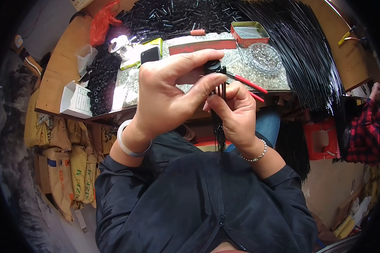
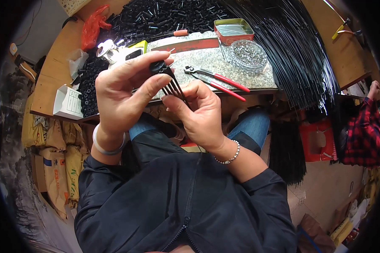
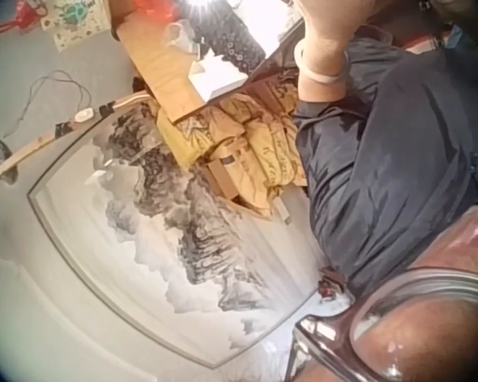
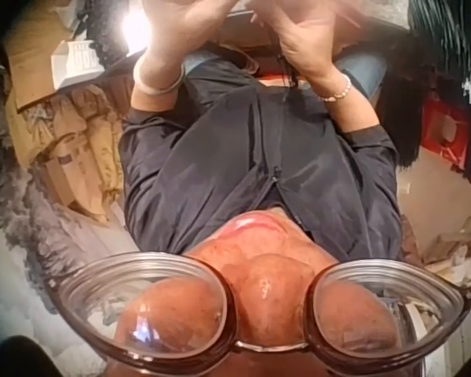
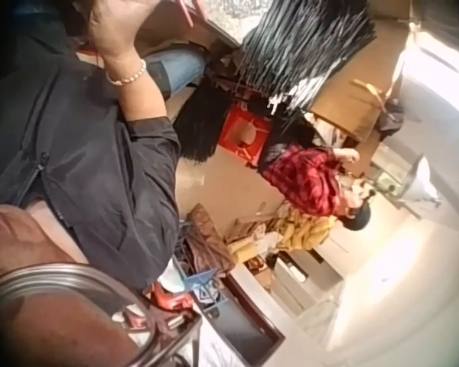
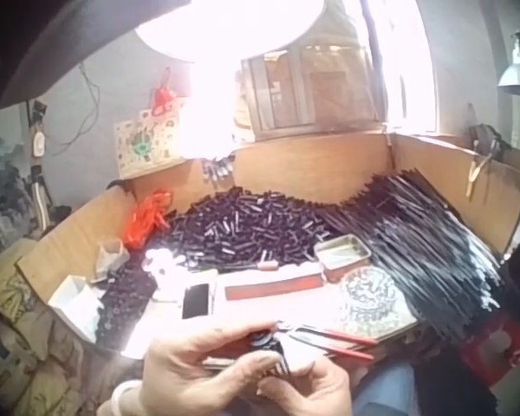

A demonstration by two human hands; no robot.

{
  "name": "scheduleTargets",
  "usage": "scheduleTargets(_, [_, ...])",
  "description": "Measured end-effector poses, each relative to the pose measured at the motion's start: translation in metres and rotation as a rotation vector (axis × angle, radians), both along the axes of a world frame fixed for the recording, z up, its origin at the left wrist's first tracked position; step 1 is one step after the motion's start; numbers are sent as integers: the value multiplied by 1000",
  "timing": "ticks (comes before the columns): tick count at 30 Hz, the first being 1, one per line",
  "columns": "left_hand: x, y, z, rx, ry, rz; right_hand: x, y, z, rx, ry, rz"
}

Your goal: Assembling components onto long black rods using pliers and a crimping tool at a manufacturing workstation.

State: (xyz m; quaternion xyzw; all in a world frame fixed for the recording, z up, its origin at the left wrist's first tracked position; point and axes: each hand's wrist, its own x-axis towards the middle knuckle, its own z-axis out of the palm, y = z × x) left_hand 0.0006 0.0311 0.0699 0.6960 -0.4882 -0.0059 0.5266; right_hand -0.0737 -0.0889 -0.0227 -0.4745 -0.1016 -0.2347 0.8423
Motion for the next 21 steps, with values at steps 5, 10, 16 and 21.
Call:
scheduleTargets(5, [-7,0,-4,-59,-35,16,-8,3,3,111,-46,84])
scheduleTargets(10, [-3,2,4,22,241,-89,-7,0,-2,-28,-58,67])
scheduleTargets(16, [3,7,5,62,200,-161,-9,2,4,86,56,111])
scheduleTargets(21, [0,-3,6,0,160,-204,-1,-16,-12,-200,150,492])
